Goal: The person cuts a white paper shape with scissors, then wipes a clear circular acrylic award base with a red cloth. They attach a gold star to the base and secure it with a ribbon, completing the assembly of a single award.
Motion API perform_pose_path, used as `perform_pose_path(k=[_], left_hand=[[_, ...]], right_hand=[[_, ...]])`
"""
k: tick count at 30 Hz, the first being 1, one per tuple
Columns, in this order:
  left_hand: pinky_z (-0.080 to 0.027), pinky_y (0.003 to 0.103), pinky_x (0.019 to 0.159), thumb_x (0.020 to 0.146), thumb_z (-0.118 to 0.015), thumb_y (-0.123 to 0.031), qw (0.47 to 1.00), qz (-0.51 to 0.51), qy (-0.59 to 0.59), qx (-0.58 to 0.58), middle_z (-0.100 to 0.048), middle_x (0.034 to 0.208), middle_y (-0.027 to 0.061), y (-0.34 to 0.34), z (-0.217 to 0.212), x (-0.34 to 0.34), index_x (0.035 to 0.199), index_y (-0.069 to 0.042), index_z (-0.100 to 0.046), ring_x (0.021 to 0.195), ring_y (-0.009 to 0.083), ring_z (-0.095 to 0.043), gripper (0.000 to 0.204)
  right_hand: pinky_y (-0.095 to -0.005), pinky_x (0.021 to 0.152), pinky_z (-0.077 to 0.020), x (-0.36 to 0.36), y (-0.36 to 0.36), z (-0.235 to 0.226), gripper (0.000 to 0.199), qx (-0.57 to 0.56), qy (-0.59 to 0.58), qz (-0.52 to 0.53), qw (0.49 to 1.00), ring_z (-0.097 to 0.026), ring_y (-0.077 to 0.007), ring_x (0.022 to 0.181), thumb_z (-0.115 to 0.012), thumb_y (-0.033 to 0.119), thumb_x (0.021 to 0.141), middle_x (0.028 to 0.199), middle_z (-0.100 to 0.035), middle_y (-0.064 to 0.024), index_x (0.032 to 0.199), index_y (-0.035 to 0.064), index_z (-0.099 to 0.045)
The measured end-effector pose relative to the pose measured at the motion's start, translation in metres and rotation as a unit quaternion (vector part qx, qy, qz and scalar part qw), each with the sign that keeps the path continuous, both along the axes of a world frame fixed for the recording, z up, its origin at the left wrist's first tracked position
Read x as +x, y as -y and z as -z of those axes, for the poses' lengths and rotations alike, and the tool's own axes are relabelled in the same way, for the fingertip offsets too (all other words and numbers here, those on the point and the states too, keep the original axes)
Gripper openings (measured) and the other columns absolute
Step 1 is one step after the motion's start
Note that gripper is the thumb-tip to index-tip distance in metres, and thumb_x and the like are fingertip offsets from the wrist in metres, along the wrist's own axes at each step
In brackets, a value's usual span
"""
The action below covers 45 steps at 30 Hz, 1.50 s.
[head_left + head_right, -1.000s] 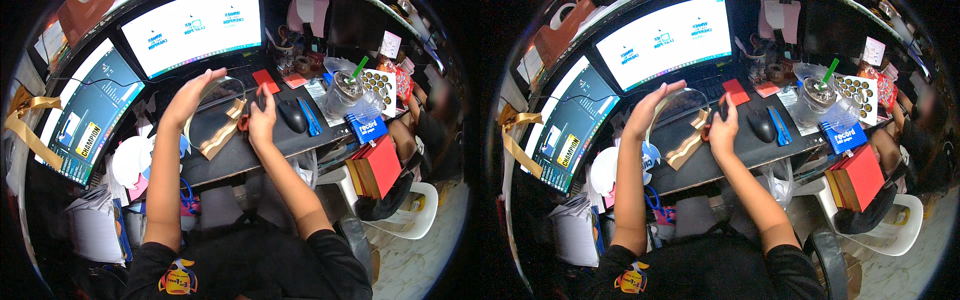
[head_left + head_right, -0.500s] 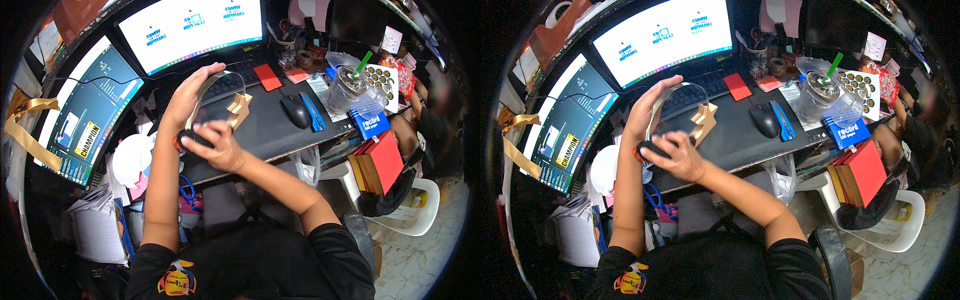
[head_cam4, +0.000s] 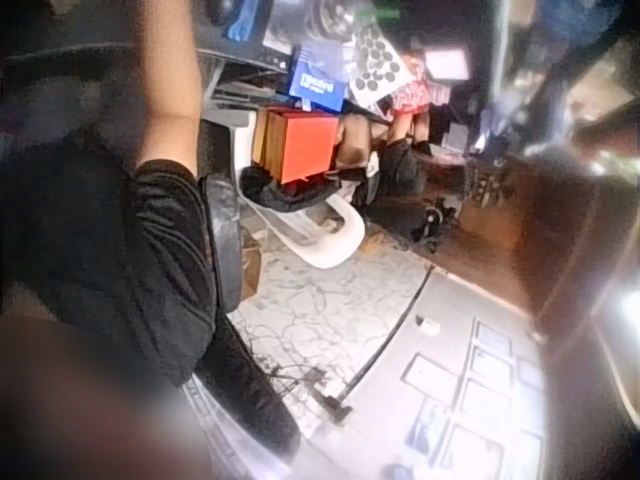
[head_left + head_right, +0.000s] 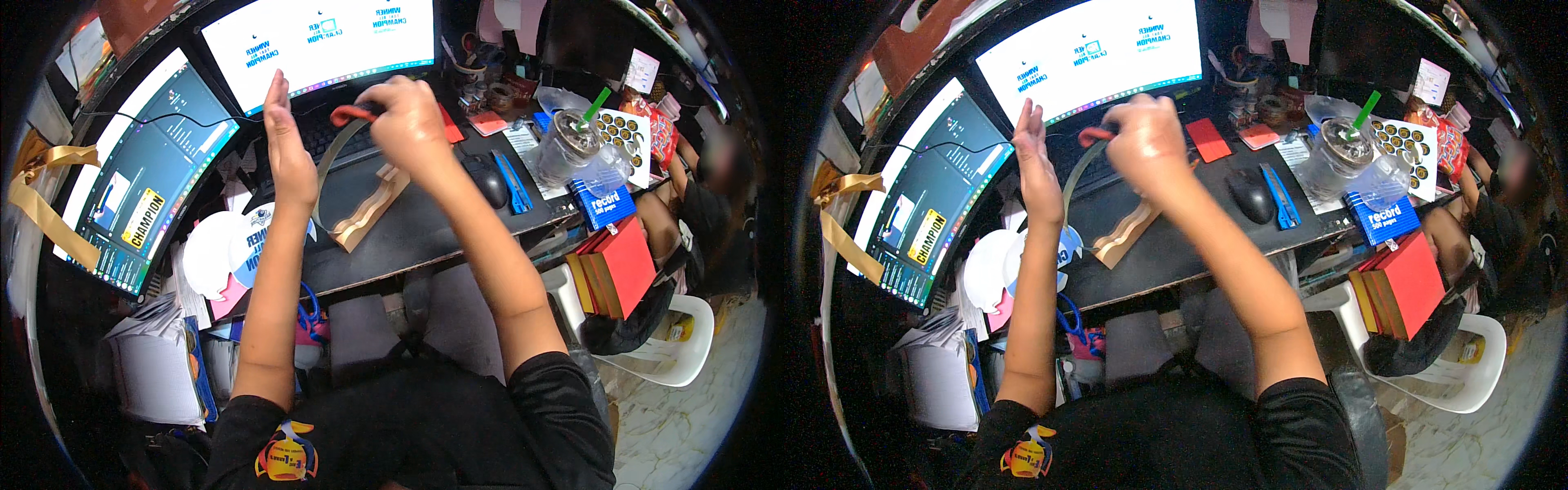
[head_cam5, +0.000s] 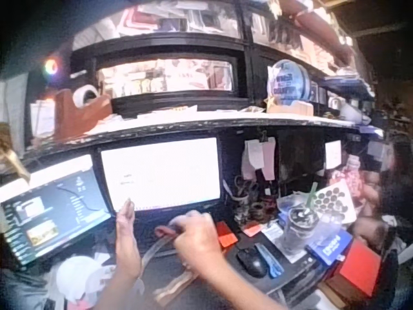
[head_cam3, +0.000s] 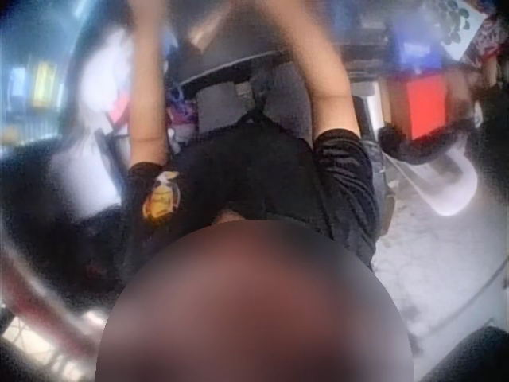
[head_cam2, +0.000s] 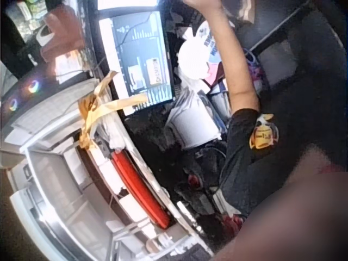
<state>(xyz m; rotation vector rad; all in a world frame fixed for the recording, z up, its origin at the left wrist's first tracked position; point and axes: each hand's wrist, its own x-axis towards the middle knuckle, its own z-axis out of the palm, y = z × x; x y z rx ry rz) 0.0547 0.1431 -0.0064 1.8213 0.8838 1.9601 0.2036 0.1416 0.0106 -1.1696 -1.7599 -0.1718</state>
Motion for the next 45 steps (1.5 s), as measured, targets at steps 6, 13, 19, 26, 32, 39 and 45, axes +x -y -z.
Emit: perform_pose_path(k=[6, 13, 19, 26, 32, 39, 45], left_hand=[[-0.012, 0.044, 0.117, 0.098, -0.010, -0.062, 0.948, 0.246, 0.159, -0.125, -0.040, 0.146, 0.0166, -0.002, 0.000, -0.032, 0.143, -0.003, -0.037, 0.139, 0.0303, -0.030, 0.079], [-0.023, 0.041, 0.116, 0.098, -0.051, -0.021, 0.961, 0.183, -0.081, -0.189, -0.044, 0.145, 0.0134, 0.020, 0.003, -0.054, 0.141, -0.003, -0.045, 0.138, 0.0247, -0.036, 0.047], [-0.034, 0.019, 0.042, 0.094, -0.062, -0.025, 0.970, -0.110, -0.013, -0.217, -0.053, 0.053, 0.0012, 0.050, 0.016, -0.079, 0.081, -0.001, -0.066, 0.042, 0.0048, -0.046, 0.028], [-0.044, 0.024, 0.072, 0.093, -0.059, -0.018, 0.988, -0.043, 0.107, -0.107, -0.054, 0.096, 0.0067, 0.088, 0.076, -0.036, 0.105, -0.002, -0.054, 0.086, 0.0105, -0.054, 0.021], [-0.032, 0.047, 0.109, 0.082, -0.071, -0.008, 0.956, -0.099, -0.059, -0.270, -0.037, 0.138, 0.0219, 0.119, 0.119, -0.006, 0.146, 0.001, -0.019, 0.131, 0.0335, -0.039, 0.083], [-0.039, 0.042, 0.105, 0.086, -0.066, -0.009, 0.921, -0.131, -0.230, -0.286, -0.034, 0.144, 0.0265, 0.111, 0.137, -0.011, 0.148, 0.003, -0.016, 0.129, 0.0364, -0.044, 0.081], [-0.041, 0.041, 0.099, 0.085, -0.063, -0.006, 0.933, -0.094, -0.216, -0.272, -0.045, 0.130, 0.0274, 0.109, 0.125, -0.019, 0.148, 0.003, -0.020, 0.115, 0.0373, -0.052, 0.077]], right_hand=[[-0.0420, 0.071, -0.0382, -0.079, 0.063, 0.052, 0.026, 0.175, 0.197, -0.006, 0.965, -0.050, -0.0321, 0.093, -0.056, 0.019, 0.076, 0.102, -0.059, -0.0165, 0.089, -0.0007, -0.067], [-0.0428, 0.080, -0.0419, -0.059, 0.114, 0.095, 0.013, -0.158, 0.290, -0.265, 0.906, -0.053, -0.0280, 0.097, -0.059, 0.021, 0.074, 0.090, -0.059, -0.0065, 0.074, 0.0100, -0.066], [-0.0457, 0.086, -0.0452, 0.045, 0.071, 0.111, 0.053, -0.105, -0.020, 0.021, 0.994, -0.055, -0.0383, 0.095, -0.052, -0.010, 0.067, 0.102, -0.058, -0.0205, 0.119, -0.0002, -0.056], [-0.0474, 0.083, -0.0411, 0.073, 0.042, 0.154, 0.035, -0.117, 0.186, 0.028, 0.975, -0.050, -0.0334, 0.101, -0.064, 0.013, 0.077, 0.108, -0.056, -0.0134, 0.110, 0.0049, -0.063], [-0.0447, 0.095, -0.0414, 0.078, 0.009, 0.149, 0.049, -0.136, 0.295, 0.206, 0.923, -0.046, -0.0386, 0.121, -0.057, 0.005, 0.079, 0.126, -0.055, -0.0184, 0.126, -0.0057, -0.052], [-0.0357, 0.103, -0.0403, 0.053, -0.017, 0.153, 0.057, -0.162, -0.112, -0.185, 0.963, -0.054, -0.0275, 0.116, -0.065, 0.012, 0.086, 0.128, -0.052, -0.0179, 0.135, -0.0033, -0.042], [-0.0331, 0.089, -0.0485, 0.051, 0.004, 0.131, 0.043, -0.241, -0.134, -0.142, 0.951, -0.059, -0.0224, 0.102, -0.067, 0.015, 0.088, 0.115, -0.057, -0.0133, 0.125, -0.0005, -0.054]])
